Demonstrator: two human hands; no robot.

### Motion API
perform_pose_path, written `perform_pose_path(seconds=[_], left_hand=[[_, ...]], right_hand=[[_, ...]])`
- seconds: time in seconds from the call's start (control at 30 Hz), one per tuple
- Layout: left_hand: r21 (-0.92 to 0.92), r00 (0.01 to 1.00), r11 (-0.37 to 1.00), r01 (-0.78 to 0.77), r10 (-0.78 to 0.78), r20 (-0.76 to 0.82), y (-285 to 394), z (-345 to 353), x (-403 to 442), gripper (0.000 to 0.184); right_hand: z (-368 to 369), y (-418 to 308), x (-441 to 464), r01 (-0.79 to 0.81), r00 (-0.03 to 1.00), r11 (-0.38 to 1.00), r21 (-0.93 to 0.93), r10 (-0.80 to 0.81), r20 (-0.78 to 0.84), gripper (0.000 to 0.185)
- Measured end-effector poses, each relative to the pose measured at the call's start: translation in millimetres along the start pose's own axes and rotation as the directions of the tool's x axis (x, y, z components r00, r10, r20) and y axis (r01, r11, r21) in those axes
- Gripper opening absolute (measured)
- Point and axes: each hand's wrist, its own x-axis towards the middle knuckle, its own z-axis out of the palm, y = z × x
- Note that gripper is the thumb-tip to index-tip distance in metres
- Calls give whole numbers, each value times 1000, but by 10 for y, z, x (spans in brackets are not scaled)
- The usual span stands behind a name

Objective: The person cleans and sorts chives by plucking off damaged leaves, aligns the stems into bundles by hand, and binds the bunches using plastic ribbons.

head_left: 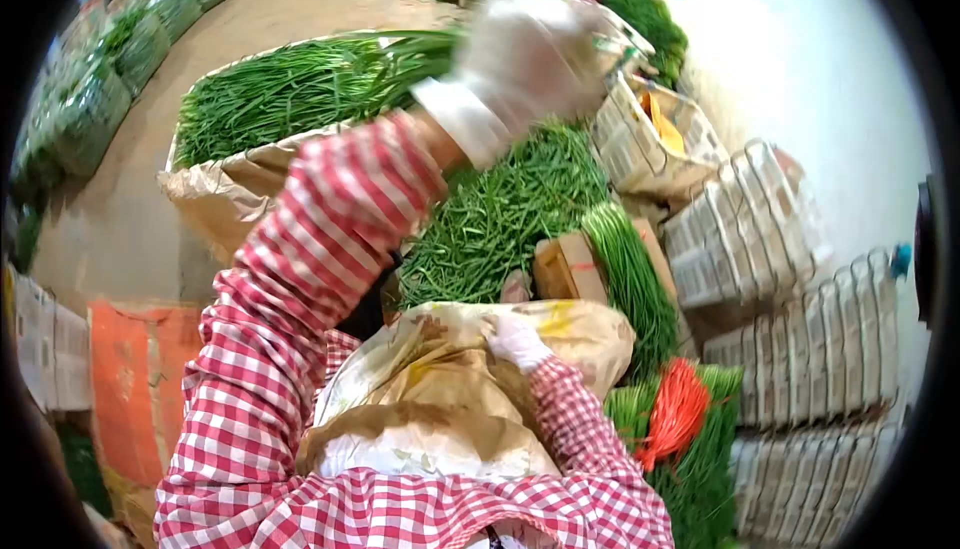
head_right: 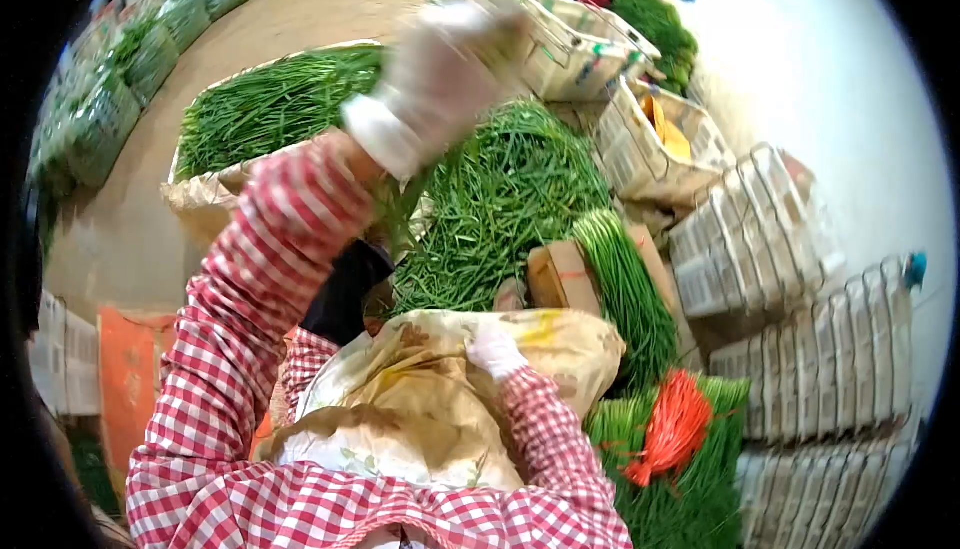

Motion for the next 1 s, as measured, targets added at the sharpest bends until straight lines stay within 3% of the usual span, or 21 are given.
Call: perform_pose_path(seconds=[0.03, 0.07, 0.1, 0.13, 0.2, 0.23, 0.3, 0.33, 0.37, 0.4, 0.47, 0.53, 0.57, 0.6, 0.63, 0.67, 0.7, 0.73, 0.8, 0.97, 1.0], left_hand=[[78, 973, 980, -183, 192, -127, 135, 274, -113, 24], [-146, 939, 928, -342, 331, -98, 273, 286, -230, 20], [-259, 917, 897, -358, 391, 86, 416, 366, -381, 14], [-272, 889, 861, -430, 456, 36, 554, 439, -561, 9], [-417, 779, 759, -499, 604, 168, 738, 674, -900, 10], [-411, 748, 727, -551, 648, 145, 850, 699, -1073, 10], [86, 932, 936, -341, 325, 160, 1417, 802, -1531, 10], [-128, 947, 981, -149, 178, 267, 1505, 756, -1601, 9], [-138, 943, 980, -146, 180, 279, 1518, 866, -1689, 9], [-122, 845, 913, -391, 408, 345, 1464, 1024, -1778, 8], [-137, 672, 772, -621, 614, 414, 1325, 997, -1732, 8], [-441, 756, 761, -476, 610, 237, 1211, 841, -1538, 10], [-550, 707, 758, -349, 599, 376, 1161, 801, -1445, 9], [-639, 807, 712, -291, 542, 236, 1117, 808, -1411, 7], [-620, 824, 738, -267, 508, 250, 1064, 676, -1275, 2], [-541, 778, 816, -205, 471, 415, 1001, 625, -1206, 12], [-608, 916, 780, -148, 339, 212, 933, 575, -1204, 14], [-704, 962, 709, 27, 173, 211, 858, 469, -1145, 19], [-812, 826, 173, 558, -210, 523, 766, 312, -1097, 29], [-883, 881, 71, 464, -145, 451, 462, 64, -571, 18], [-897, 893, 67, 436, -154, 423, 435, 38, -472, 21]], right_hand=[[-243, 31, -33, -211, 977, 947, 242, 208, 40, 32], [-494, -18, -86, -411, 907, 788, 458, 402, 123, 35], [-862, -180, -127, -287, 924, 654, 700, 382, 22, 39], [-1203, -338, -143, -122, 916, 469, 875, 393, -83, 45], [-1485, -419, -199, 130, 933, 775, 619, 116, -342, 53], [-1497, -444, -252, 166, 917, 790, 590, 97, -387, 56], [-1339, -458, -268, 166, 887, 721, 672, 189, -422, 61], [-1209, -482, -267, 174, 869, 686, 707, 231, -438, 63], [-1081, -505, -257, 187, 852, 658, 730, 261, -454, 66], [-945, -540, -233, 198, 834, 636, 746, 290, -469, 69], [-803, -637, -148, 235, 808, 606, 760, 312, -499, 74], [-775, -728, -40, 286, 773, 596, 750, 318, -548, 80], [-783, -767, 36, 316, 753, 596, 738, 316, -577, 83], [-811, -784, 94, 345, 728, 595, 726, 319, -607, 86], [-851, -807, 173, 381, 699, 594, 708, 316, -641, 89], [-895, -835, 256, 429, 670, 587, 687, 303, -678, 92], [-952, -856, 346, 476, 642, 575, 666, 291, -710, 95], [-1018, -875, 445, 522, 615, 560, 643, 276, -739, 98], [-1174, -905, 575, 614, 559, 520, 593, 244, -793, 104], [-1753, -932, 852, 844, 464, 257, 470, 87, -881, 111], [-1927, -941, 842, 805, 393, 447, 390, 92, -915, 107]])
